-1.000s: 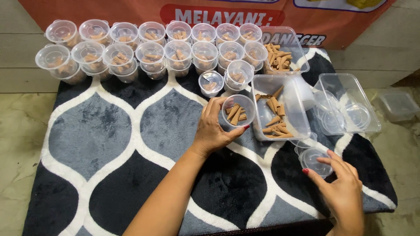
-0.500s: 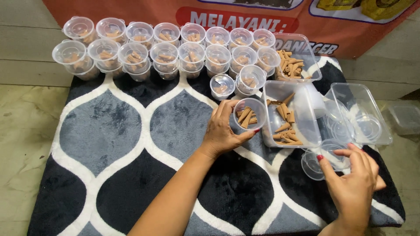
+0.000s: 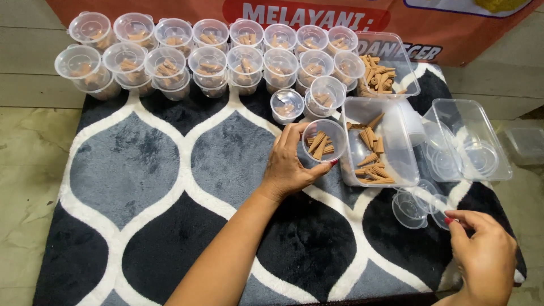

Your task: Packing incense cones into small plastic containers from a larger bin.

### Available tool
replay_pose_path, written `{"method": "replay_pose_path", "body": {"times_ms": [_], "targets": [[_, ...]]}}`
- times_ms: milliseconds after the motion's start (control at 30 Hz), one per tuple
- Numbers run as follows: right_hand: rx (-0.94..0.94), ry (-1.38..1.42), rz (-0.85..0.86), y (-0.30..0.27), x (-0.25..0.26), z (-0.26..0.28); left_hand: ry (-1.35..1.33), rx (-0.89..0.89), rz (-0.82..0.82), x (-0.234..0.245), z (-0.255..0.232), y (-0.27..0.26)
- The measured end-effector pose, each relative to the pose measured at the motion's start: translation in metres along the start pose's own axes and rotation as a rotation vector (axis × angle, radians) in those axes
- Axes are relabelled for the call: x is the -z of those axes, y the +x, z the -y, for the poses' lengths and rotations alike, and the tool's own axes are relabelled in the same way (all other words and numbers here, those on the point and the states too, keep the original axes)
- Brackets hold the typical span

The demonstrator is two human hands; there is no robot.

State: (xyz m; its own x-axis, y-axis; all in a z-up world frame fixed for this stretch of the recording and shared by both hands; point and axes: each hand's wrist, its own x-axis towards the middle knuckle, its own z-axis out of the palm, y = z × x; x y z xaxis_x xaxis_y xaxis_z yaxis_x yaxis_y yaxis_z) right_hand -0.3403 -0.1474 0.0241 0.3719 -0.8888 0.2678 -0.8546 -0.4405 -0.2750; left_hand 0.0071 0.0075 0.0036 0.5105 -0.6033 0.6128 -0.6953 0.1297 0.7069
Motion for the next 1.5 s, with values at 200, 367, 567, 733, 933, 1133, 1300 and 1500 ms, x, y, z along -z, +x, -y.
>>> {"method": "replay_pose_path", "body": {"times_ms": [200, 367, 567, 733, 933, 1133, 1300, 1500], "targets": [[0.108, -0.088, -0.087, 0.007, -0.043, -0.061, -0.013, -0.010, -0.010, 0.000, 0.001, 0.000], [0.019, -0.147, 0.216, 0.008, -0.051, -0.059, -0.004, 0.024, -0.011, 0.001, 0.000, 0.001], [0.228, -0.169, -0.328, -0.015, -0.029, -0.021, -0.017, 0.023, -0.072, 0.000, 0.000, 0.002], [0.496, 0.164, -0.579, -0.026, 0.017, 0.153, -0.015, 0.007, -0.145, -0.006, 0.010, 0.000], [1.143, 0.184, -0.790, 0.028, -0.030, 0.251, -0.205, 0.371, -0.193, -0.002, 0.014, 0.001], [1.253, 0.200, -0.748, 0.042, -0.053, 0.264, -0.312, 0.383, -0.315, -0.003, 0.025, 0.006], [1.204, 0.204, -0.729, 0.038, -0.052, 0.262, -0.145, 0.269, -0.341, -0.007, 0.024, 0.007], [1.190, 0.273, -0.708, 0.032, -0.057, 0.260, -0.180, 0.250, -0.359, -0.004, 0.016, 0.004]]}}
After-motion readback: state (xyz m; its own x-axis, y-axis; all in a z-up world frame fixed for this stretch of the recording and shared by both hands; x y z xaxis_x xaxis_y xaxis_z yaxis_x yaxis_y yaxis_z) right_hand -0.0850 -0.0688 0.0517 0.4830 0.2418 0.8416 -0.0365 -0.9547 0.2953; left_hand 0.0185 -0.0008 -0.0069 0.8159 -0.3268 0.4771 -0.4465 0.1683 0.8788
